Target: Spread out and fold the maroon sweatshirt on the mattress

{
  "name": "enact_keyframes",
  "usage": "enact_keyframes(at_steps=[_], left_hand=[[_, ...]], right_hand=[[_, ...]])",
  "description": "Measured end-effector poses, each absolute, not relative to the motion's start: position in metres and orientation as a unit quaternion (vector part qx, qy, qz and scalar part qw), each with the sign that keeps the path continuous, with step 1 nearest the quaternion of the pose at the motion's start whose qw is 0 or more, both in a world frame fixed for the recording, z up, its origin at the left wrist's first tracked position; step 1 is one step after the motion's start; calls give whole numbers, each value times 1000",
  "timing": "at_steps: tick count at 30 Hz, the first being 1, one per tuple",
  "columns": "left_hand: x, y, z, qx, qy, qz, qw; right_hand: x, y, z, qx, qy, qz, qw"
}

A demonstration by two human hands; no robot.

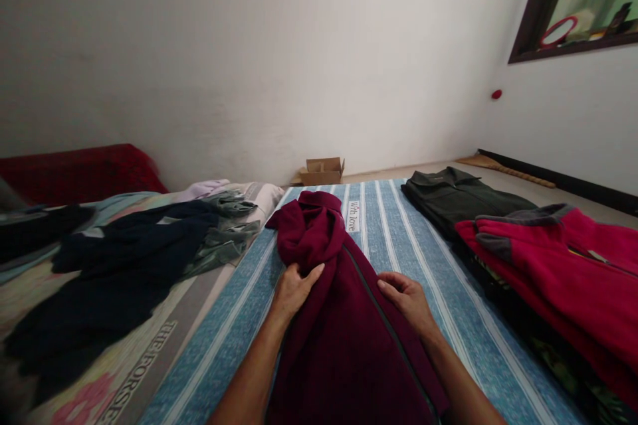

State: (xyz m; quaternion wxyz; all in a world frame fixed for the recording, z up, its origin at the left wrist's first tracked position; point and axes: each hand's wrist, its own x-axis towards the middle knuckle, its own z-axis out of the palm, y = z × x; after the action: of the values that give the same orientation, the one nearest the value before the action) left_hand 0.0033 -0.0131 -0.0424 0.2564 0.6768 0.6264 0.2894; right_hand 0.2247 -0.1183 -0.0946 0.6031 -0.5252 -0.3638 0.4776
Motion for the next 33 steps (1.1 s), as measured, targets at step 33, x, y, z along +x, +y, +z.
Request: enact_keyframes(at_steps=[33], left_hand=[[5, 4, -56, 703, 518, 466, 145]], right_hand=[[226, -115, -98, -520, -378, 463, 610]])
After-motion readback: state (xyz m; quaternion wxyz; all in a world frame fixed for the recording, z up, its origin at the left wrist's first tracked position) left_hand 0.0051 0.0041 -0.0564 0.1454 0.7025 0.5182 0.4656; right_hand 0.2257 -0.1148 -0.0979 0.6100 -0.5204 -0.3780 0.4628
